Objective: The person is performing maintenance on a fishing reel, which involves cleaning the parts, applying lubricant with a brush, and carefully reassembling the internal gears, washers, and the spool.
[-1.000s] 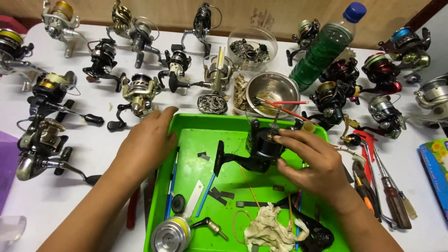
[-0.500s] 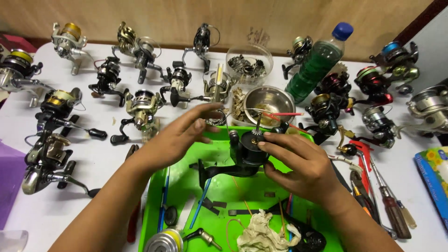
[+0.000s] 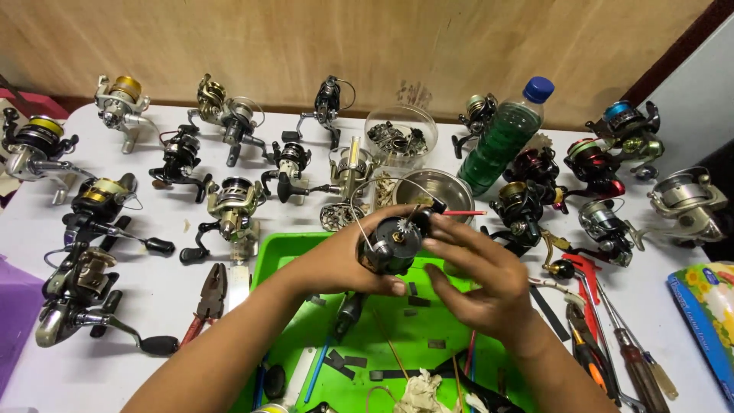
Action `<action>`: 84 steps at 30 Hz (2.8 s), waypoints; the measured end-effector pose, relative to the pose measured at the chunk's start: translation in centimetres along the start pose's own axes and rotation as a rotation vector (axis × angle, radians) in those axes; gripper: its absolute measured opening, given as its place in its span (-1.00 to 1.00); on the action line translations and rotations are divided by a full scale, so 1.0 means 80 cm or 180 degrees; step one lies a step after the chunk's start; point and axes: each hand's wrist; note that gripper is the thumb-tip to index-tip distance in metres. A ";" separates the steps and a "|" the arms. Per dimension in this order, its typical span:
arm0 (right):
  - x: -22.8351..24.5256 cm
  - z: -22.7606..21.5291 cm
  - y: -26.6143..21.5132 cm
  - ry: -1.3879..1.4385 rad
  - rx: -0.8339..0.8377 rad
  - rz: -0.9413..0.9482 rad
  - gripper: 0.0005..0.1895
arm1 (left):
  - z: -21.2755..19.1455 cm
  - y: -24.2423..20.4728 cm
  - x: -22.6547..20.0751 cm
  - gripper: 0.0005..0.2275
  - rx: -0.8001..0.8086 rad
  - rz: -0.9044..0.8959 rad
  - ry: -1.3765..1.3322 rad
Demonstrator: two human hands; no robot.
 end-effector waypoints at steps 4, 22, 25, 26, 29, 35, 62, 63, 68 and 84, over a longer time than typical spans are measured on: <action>-0.018 -0.014 -0.020 -0.0210 -0.0028 0.0495 -0.68 | -0.004 -0.006 -0.015 -0.15 0.0135 -0.0360 0.0757; -0.017 -0.001 -0.016 0.0322 -0.0186 0.1925 -0.67 | -0.010 0.007 0.009 -0.39 -0.0833 -0.0727 0.0817; -0.018 -0.001 -0.017 0.0253 -0.0162 0.1796 -0.69 | -0.011 0.007 0.013 -0.55 -0.0982 -0.0956 0.0658; -0.019 0.000 -0.017 0.0200 -0.0163 0.1735 -0.70 | -0.006 0.007 0.005 -0.58 -0.1013 -0.0985 0.0417; -0.016 -0.001 -0.015 0.0120 -0.0136 0.1647 -0.71 | 0.004 0.004 -0.010 -0.66 -0.1106 -0.1073 -0.0178; -0.015 -0.004 -0.017 -0.0033 0.0010 0.1687 -0.71 | 0.001 0.002 -0.029 -0.59 -0.0808 -0.1400 -0.0518; -0.026 -0.028 -0.034 -0.0210 -0.0905 0.1658 -0.80 | -0.018 0.003 -0.001 -0.23 -0.1101 -0.1065 -0.0246; -0.028 -0.034 -0.034 -0.0085 -0.1119 0.1718 -0.80 | -0.022 0.002 0.008 -0.21 -0.1097 -0.0913 -0.0538; -0.021 -0.066 -0.001 -0.0609 -0.0907 0.1767 -0.80 | -0.032 0.004 0.025 -0.17 -0.1055 -0.0577 -0.0832; -0.133 0.007 0.076 -0.2681 0.3612 0.1682 -0.77 | -0.015 0.008 0.007 -0.54 -0.1458 -0.0651 -0.1328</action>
Point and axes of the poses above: each hand's wrist, its own y-axis towards the middle knuckle, its own z-axis out of the palm, x = y × z, and after that the axes turned 4 degrees about -x, right-handed
